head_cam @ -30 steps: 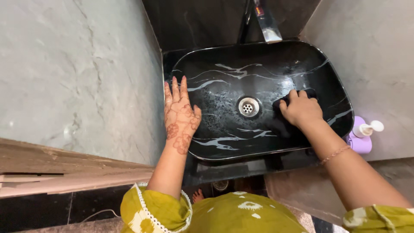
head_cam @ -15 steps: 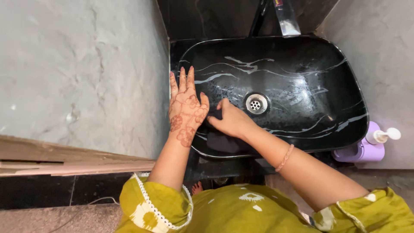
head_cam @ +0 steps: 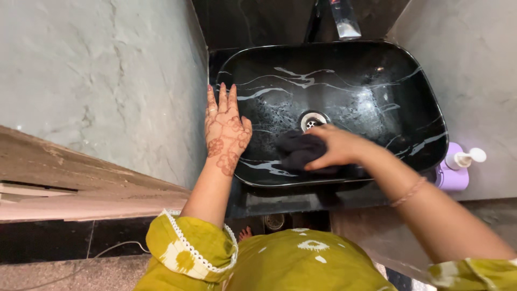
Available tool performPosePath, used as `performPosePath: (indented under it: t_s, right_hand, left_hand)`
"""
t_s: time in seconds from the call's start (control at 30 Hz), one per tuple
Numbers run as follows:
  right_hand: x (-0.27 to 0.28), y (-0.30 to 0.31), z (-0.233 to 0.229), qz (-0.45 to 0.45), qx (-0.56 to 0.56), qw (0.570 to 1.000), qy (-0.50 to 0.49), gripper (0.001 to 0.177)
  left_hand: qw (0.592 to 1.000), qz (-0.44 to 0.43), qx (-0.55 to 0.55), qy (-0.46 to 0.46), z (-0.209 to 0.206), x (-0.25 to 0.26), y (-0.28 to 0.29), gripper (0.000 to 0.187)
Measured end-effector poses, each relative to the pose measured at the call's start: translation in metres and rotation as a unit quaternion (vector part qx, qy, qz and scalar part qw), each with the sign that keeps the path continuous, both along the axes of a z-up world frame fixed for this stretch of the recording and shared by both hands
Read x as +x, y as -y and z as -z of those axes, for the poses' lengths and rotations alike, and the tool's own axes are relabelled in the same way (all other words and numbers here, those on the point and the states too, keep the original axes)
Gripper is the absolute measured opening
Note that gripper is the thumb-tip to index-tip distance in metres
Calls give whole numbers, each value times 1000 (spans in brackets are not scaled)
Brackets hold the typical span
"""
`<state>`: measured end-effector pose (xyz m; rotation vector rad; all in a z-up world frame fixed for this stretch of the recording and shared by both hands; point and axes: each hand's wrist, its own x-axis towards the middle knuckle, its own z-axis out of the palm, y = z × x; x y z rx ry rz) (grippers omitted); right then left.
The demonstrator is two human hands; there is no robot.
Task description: The person uses a dark cloth to wipe the chrome faucet and the black marble sink basin. They repeatedly rub the faucet and the sink surface, including the drain area, to remove water spots and residue.
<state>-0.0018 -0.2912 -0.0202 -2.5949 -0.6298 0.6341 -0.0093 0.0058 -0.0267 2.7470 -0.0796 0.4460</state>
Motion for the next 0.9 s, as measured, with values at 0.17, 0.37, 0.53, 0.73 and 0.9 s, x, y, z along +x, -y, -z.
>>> performPosePath:
  t_s: [0.17, 0.37, 0.53, 0.73, 0.9]
  right_hand:
    - [14, 88, -12, 162, -271, 944, 92, 98]
    - [29, 95, 6, 220, -217, 936, 166, 97]
    - [25, 70, 8, 219, -196, 952, 88, 101]
    - [-4, 26, 6, 101, -113, 988, 29, 88]
    - [-5, 2, -4, 138, -147, 979, 12, 87]
  left_hand:
    - [1000, -3, 9, 16, 7, 0, 0, 75]
    - [1000, -14, 5, 23, 11, 2, 1, 73]
    - [999, -14, 8, 29, 9, 0, 1, 74]
    - [999, -16, 22, 33, 9, -3, 7, 75]
    - [999, -5, 20, 42, 9, -6, 4, 74]
